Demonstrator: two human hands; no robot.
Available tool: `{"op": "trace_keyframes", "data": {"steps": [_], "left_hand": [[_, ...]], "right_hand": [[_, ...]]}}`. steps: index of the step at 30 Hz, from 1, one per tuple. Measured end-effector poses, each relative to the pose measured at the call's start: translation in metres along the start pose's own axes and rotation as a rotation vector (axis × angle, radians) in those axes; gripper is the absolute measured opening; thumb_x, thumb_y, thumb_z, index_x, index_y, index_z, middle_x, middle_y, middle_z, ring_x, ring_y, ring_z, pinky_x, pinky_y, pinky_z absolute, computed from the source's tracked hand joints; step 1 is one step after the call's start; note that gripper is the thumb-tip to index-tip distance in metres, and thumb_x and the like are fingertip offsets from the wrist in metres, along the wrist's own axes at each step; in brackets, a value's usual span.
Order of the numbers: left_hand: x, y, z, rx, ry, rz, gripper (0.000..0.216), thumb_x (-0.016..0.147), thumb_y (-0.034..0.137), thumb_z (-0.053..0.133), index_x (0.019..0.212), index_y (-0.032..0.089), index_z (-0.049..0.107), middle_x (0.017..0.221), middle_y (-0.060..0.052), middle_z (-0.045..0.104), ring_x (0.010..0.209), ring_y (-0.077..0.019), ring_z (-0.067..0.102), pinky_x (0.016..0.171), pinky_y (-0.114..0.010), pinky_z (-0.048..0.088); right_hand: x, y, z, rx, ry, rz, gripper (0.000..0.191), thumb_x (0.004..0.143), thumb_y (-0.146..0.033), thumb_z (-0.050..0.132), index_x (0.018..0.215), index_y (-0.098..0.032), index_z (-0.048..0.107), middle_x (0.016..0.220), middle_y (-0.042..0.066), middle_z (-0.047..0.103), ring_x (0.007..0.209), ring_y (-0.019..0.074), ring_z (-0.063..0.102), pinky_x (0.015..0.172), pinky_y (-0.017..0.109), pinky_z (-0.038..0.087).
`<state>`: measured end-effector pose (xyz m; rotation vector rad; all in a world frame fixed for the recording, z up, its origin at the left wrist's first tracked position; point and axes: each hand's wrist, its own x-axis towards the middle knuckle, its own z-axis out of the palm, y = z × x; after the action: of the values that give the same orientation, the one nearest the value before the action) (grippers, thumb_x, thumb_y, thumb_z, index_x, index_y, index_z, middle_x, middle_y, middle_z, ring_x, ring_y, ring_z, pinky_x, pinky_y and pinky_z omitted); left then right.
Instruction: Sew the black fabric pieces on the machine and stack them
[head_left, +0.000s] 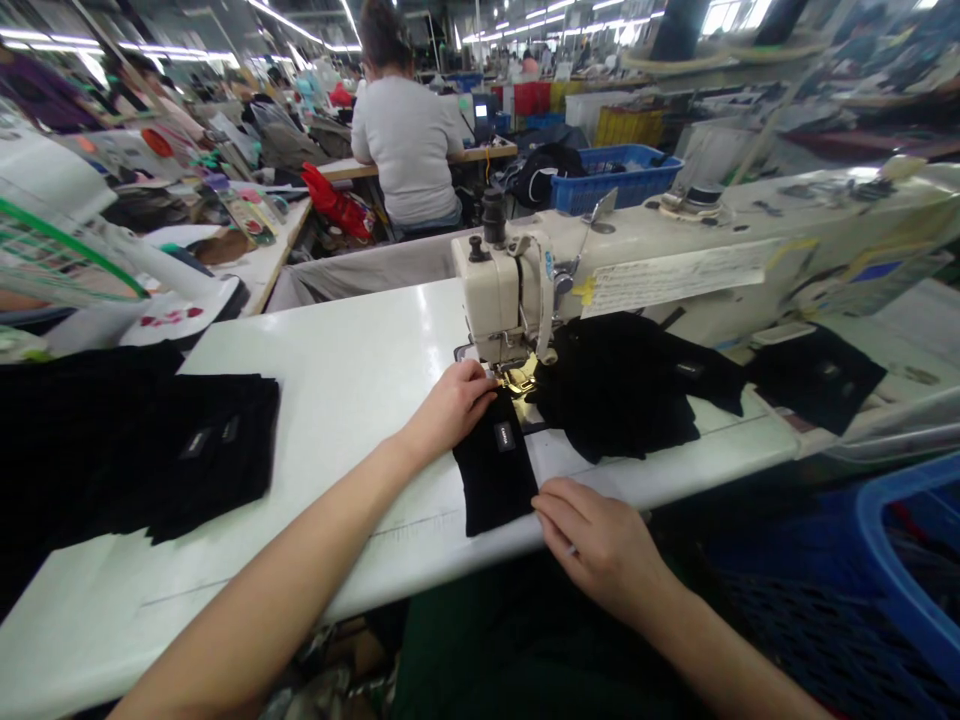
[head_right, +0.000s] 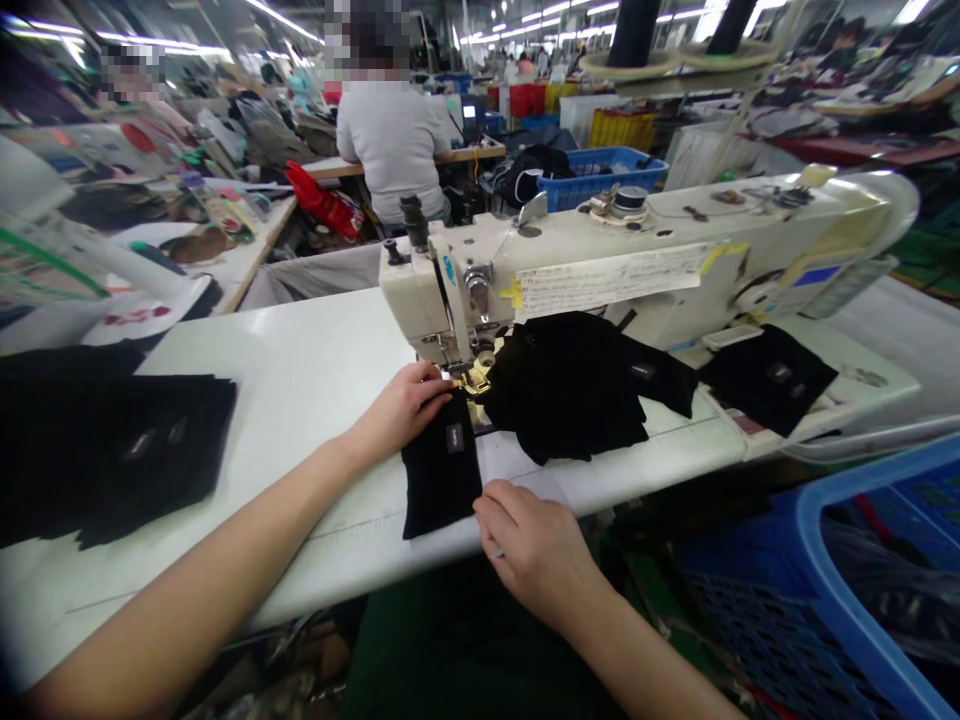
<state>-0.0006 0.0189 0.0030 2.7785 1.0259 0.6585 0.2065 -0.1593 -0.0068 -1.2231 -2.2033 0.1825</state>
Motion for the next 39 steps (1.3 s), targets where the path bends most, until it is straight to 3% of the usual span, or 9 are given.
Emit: {"op": "trace_keyframes", "data": {"steps": [4,8,11,15,26,33,39], "left_hand": [[-0.024,0.047,-0.016,0.144,-0.068,0.023,0.028,0.094,0.010,0.052,0.118,0.006,0.065,0.114,-0.019,0.061,0.103,-0.0295,0.059,0.089,-0.047,0.057],[-0.065,0.102,-0.025,-0.007,-0.176,0.154,0.021,0.097,0.020,0.051,0.108,0.012,0.068,0.110,-0.012,0.066,0.101,-0.0271,0.063,0.083,-0.042,0.061],[-0.088,0.116,-0.023,-0.007,-0.138,0.218,0.028,0.099,0.018,0.047,0.120,0.010,0.064,0.119,-0.014,0.067,0.114,-0.0283,0.063,0.092,-0.041,0.061],[-0.094,0.110,-0.019,0.027,-0.108,0.248,0.032,0.100,0.019,0.044,0.125,0.010,0.062,0.125,-0.014,0.068,0.120,-0.0286,0.062,0.095,-0.041,0.062],[-0.074,0.098,-0.024,-0.023,-0.146,0.233,0.028,0.099,0.021,0.048,0.121,0.013,0.063,0.121,-0.014,0.066,0.116,-0.0279,0.062,0.094,-0.042,0.061],[-0.063,0.086,-0.026,-0.003,-0.152,0.224,0.027,0.101,0.022,0.047,0.120,0.014,0.064,0.121,-0.015,0.066,0.116,-0.0278,0.062,0.095,-0.044,0.060],[-0.054,0.070,-0.023,-0.010,-0.133,0.221,0.028,0.101,0.025,0.049,0.121,0.013,0.064,0.118,-0.014,0.067,0.116,-0.0275,0.061,0.094,-0.044,0.060]], "right_hand": [[-0.005,0.001,-0.002,-0.018,-0.055,0.007,0.028,0.095,-0.010,0.045,0.113,-0.014,0.066,0.109,0.010,0.068,0.086,0.0205,0.066,0.066,0.030,0.051],[-0.009,0.001,-0.004,-0.068,-0.101,0.011,0.035,0.089,-0.007,0.045,0.117,-0.014,0.065,0.109,0.011,0.067,0.083,0.0211,0.065,0.063,0.031,0.050],[-0.008,0.001,-0.006,-0.070,-0.108,0.016,0.034,0.088,-0.005,0.043,0.111,-0.015,0.066,0.106,0.010,0.066,0.082,0.0199,0.064,0.062,0.030,0.049],[-0.005,0.000,-0.007,-0.057,-0.114,0.043,0.034,0.085,-0.003,0.043,0.104,-0.017,0.066,0.103,0.009,0.065,0.081,0.0182,0.062,0.063,0.028,0.047],[0.013,0.009,0.000,-0.125,-0.150,0.102,0.029,0.084,-0.003,0.053,0.105,-0.018,0.068,0.097,0.005,0.062,0.075,0.0156,0.057,0.062,0.027,0.042],[0.028,0.012,0.003,-0.151,-0.138,0.125,0.028,0.086,-0.003,0.055,0.106,-0.018,0.069,0.103,0.006,0.064,0.079,0.0153,0.060,0.065,0.025,0.045],[0.043,0.013,0.005,-0.226,-0.205,0.181,0.029,0.092,-0.007,0.054,0.114,-0.019,0.067,0.111,0.007,0.064,0.078,0.0151,0.064,0.060,0.025,0.046]]}}
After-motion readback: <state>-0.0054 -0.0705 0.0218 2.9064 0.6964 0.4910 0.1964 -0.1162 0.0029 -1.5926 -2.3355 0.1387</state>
